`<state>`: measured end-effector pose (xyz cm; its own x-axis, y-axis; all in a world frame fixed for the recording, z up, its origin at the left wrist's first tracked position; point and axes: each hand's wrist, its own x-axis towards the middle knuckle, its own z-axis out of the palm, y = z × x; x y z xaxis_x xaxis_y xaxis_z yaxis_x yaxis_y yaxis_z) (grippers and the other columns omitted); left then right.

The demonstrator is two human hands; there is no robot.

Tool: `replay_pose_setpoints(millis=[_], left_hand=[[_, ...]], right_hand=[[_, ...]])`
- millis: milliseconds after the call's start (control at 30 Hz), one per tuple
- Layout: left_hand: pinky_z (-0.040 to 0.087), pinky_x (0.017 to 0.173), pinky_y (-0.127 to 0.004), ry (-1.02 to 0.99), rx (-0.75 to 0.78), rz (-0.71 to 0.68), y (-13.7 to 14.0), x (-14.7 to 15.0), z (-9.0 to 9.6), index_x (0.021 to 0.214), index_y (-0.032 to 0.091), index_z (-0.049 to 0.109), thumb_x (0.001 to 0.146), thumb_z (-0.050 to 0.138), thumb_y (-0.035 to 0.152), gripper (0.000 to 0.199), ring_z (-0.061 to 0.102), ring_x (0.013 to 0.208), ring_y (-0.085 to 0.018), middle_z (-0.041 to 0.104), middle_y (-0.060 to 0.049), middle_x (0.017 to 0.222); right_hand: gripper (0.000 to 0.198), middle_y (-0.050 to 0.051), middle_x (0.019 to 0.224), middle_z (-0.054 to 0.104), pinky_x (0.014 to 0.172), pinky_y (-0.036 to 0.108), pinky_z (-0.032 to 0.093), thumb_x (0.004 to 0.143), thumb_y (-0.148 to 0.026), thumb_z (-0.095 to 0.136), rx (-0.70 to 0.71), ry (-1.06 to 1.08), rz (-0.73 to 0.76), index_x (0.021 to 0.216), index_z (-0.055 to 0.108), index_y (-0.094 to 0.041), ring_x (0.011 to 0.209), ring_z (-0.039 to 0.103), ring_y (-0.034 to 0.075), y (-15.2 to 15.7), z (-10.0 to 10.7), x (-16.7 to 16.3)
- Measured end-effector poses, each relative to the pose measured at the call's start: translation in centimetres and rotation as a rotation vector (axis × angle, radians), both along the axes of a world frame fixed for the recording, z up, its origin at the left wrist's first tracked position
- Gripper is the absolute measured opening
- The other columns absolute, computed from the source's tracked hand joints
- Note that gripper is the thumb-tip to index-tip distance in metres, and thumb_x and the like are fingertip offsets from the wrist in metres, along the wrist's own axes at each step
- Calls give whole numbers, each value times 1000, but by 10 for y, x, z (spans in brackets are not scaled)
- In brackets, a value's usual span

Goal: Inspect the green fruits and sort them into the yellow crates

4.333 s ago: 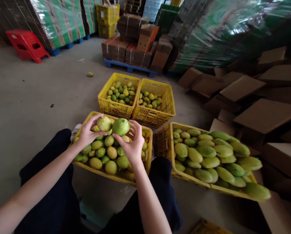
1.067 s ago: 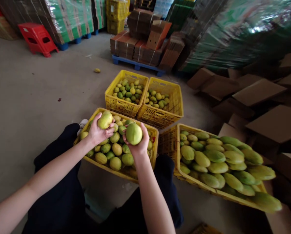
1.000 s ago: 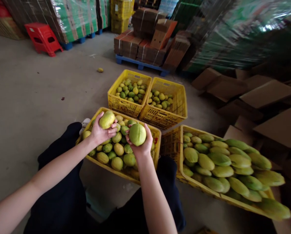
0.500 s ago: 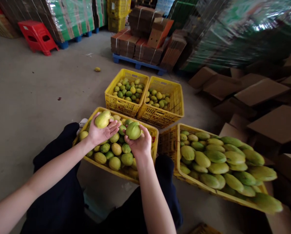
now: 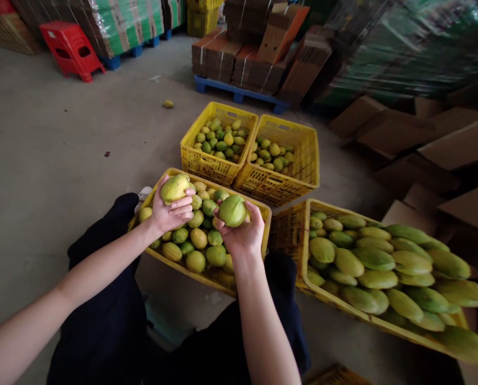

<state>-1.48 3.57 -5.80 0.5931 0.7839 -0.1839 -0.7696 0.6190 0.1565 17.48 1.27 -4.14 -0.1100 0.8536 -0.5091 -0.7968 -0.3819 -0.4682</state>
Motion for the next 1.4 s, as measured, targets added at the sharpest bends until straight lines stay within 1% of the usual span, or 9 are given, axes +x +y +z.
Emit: replay_pose_setpoints(millis=[367,800,967,1100,1167,1233,1300,1333,1400], left_hand=[[25,36,-19,65,-14,-52,1,-1,1,81,16,55,97,13,71,71,8,31,-4,27,10,44],[27,35,-19,74,-21,-49,1,1,3,80,15,58,96,21,72,70,14,29,-4,34,8,43],[30,36,-19,98,-25,-52,0,1,1,82,15,60,95,28,73,68,20,29,-4,37,7,44],[31,37,-19,112,44,-55,1,3,-2,83,12,62,97,27,70,69,24,30,-4,41,6,46],[32,38,-19,135,120,-51,2,3,-1,84,12,64,98,30,67,66,27,32,-5,43,5,47],[37,42,-20,211,213,-16,3,1,4,88,12,65,97,44,60,53,38,36,-6,50,3,52],[44,50,-21,363,324,101,4,-1,11,95,15,66,90,67,39,24,55,49,-11,62,0,66],[48,57,-21,457,375,192,4,-2,15,99,17,66,82,76,24,21,63,61,-13,67,-2,77],[53,74,-20,613,456,391,2,-4,22,102,21,68,64,82,-1,46,69,91,-17,71,-3,103]], right_hand=[[32,12,86,73,41,21,48,70,-36,60,-11,18,-41,94,64,-15,67,68,19,0,-2,2],[29,11,89,73,43,22,54,73,-37,65,64,16,11,93,65,-16,71,70,20,0,-7,3],[24,11,87,76,49,22,59,76,-33,69,70,-40,70,93,66,-16,72,72,20,0,-5,2],[26,11,87,76,56,24,61,76,-31,67,95,-61,117,95,67,-15,74,73,20,-1,-4,-1],[27,12,93,76,62,28,63,74,-31,67,151,-79,121,96,66,-15,81,74,23,-2,-3,-3],[26,10,99,75,68,33,64,73,-30,69,242,-175,60,96,66,-18,87,73,24,-4,-1,-7],[32,5,104,73,78,35,63,70,-24,76,392,-399,-99,99,65,-23,96,72,23,-7,2,-10],[40,4,109,72,85,36,62,66,-20,80,487,-542,-193,103,65,-25,104,70,23,-10,3,-12],[58,2,121,68,102,40,55,61,-13,85,686,-827,-331,112,65,-30,120,63,24,-15,5,-16]])
